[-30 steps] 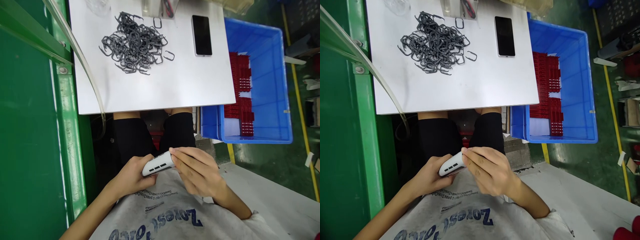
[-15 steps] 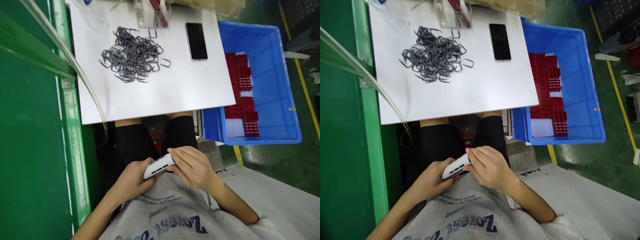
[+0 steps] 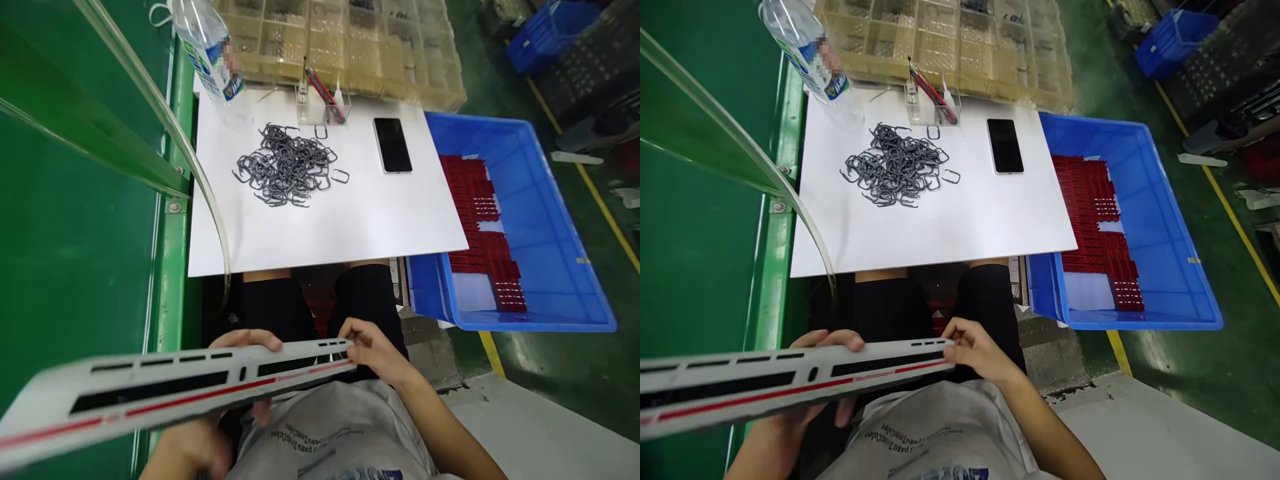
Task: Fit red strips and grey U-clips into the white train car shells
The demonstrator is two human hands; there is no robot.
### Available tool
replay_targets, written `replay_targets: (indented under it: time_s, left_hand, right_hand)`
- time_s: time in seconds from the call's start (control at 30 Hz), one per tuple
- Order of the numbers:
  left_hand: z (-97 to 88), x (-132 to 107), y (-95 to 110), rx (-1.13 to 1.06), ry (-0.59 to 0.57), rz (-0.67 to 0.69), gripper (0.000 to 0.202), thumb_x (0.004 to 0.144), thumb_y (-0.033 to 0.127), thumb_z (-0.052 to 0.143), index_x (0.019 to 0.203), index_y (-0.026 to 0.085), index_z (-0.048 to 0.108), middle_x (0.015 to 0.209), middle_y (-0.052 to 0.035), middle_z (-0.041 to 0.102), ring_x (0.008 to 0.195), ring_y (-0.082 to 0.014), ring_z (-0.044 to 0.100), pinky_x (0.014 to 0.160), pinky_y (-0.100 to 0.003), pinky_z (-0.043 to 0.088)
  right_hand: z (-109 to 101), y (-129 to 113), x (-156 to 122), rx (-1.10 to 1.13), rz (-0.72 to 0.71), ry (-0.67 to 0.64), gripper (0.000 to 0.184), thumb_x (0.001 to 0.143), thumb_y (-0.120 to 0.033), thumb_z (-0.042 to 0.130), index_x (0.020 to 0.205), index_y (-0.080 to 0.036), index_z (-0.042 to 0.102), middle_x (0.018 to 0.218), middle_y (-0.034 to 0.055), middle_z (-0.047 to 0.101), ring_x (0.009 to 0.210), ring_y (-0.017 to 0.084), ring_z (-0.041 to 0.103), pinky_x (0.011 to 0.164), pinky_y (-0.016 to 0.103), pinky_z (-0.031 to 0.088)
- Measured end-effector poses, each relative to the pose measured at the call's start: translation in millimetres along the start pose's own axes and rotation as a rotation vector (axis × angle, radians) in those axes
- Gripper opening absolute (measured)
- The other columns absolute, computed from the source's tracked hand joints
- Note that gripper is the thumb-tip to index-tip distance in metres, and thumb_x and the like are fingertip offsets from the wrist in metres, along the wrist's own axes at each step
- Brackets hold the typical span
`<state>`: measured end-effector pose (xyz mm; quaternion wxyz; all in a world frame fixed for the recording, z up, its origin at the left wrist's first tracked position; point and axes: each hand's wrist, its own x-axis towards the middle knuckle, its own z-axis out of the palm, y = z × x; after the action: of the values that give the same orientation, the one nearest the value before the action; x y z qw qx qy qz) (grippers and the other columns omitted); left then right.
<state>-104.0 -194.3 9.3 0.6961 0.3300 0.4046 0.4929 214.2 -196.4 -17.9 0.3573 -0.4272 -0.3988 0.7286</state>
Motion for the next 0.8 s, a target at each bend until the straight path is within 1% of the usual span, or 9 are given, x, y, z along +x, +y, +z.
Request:
replay_targets:
  time_s: [0.13,0.17,0.27,0.3,0.37,0.47,0.53,0.67,0.8]
  left_hand:
    - [-10.0,29.0,7.1,-0.047,0.048,0.290,0.063,0.069,0.071,0.103,0.117,0.035,0.084,0.083,-0.0003,0.067,0.059,-0.0144,0.053,0.051,-0.027,0.056]
    - [-12.2,33.9,7.9,-0.080,0.061,0.341,0.063,0.069,0.075,0.101,0.113,0.033,0.084,0.078,0.0007,0.063,0.060,-0.0148,0.050,0.050,-0.027,0.054]
    - [-16.0,40.0,6.3,-0.188,0.085,0.366,0.069,0.067,0.075,0.102,0.116,0.030,0.083,0.073,0.0032,0.057,0.059,-0.0145,0.043,0.046,-0.027,0.048]
    - [-16.8,39.9,4.7,-0.237,0.101,0.357,0.071,0.066,0.074,0.103,0.119,0.031,0.081,0.074,0.0039,0.057,0.061,-0.0147,0.044,0.046,-0.026,0.048]
    - [-19.3,38.6,1.3,-0.347,0.129,0.338,0.074,0.062,0.071,0.107,0.119,0.032,0.079,0.078,0.0052,0.061,0.066,-0.0154,0.050,0.051,-0.027,0.052]
    - [-26.6,37.9,-2.1,-0.459,0.121,0.364,0.075,0.052,0.063,0.113,0.111,0.034,0.077,0.082,0.0072,0.069,0.074,-0.0175,0.063,0.061,-0.029,0.058]
    - [-31.3,38.8,-2.8,-0.476,0.097,0.391,0.073,0.052,0.053,0.116,0.111,0.034,0.078,0.088,0.0071,0.077,0.082,-0.0199,0.071,0.066,-0.029,0.061]
    - [-32.6,40.7,-4.3,-0.420,0.029,0.477,0.068,0.057,0.039,0.115,0.115,0.033,0.082,0.103,0.0061,0.086,0.093,-0.0218,0.079,0.083,-0.031,0.067]
    - [-28.3,36.4,-8.4,-0.422,0.069,0.399,0.067,0.061,0.043,0.115,0.118,0.040,0.080,0.107,0.0084,0.086,0.099,-0.0230,0.080,0.092,-0.036,0.066]
  right_hand:
    - [6.3,-34.8,28.7,-0.441,-0.201,-0.291,0.032,0.102,-0.052,0.081,0.104,-0.020,0.082,0.088,0.0018,0.084,0.071,0.016,0.080,0.061,0.021,0.062]
    - [4.2,-50.3,38.9,-0.574,-0.277,-0.272,0.026,0.105,-0.046,0.078,0.107,-0.021,0.083,0.091,0.0025,0.086,0.073,0.016,0.081,0.062,0.021,0.063]
    - [-1.7,-96.0,69.2,-0.784,-0.451,-0.047,0.014,0.106,-0.032,0.077,0.109,-0.020,0.084,0.093,0.0027,0.085,0.075,0.014,0.078,0.066,0.023,0.061]
    - [-1.2,-106.5,77.4,-0.779,-0.469,-0.005,0.013,0.105,-0.030,0.077,0.111,-0.020,0.084,0.096,0.0031,0.085,0.078,0.014,0.077,0.069,0.024,0.061]
    - [5.7,-116.0,87.5,-0.672,-0.420,-0.054,0.022,0.104,-0.034,0.080,0.122,-0.021,0.082,0.110,0.0059,0.086,0.090,0.016,0.079,0.076,0.025,0.063]
    - [24.5,-107.5,83.3,-0.373,-0.146,-0.255,0.040,0.108,-0.051,0.074,0.135,-0.022,0.077,0.127,0.0102,0.085,0.107,0.021,0.082,0.085,0.030,0.067]
    - [35.4,-97.4,71.5,-0.198,0.005,-0.304,0.047,0.111,-0.060,0.067,0.134,-0.020,0.078,0.121,0.0109,0.086,0.105,0.022,0.083,0.086,0.031,0.068]
    - [44.2,-89.9,48.7,0.046,0.054,-0.231,0.051,0.110,-0.062,0.066,0.132,-0.018,0.078,0.101,0.0083,0.085,0.078,0.020,0.082,0.071,0.030,0.070]
    - [43.2,-93.8,38.3,0.040,0.037,-0.146,0.037,0.106,-0.047,0.077,0.129,-0.018,0.079,0.103,0.0068,0.083,0.079,0.018,0.081,0.071,0.031,0.073]
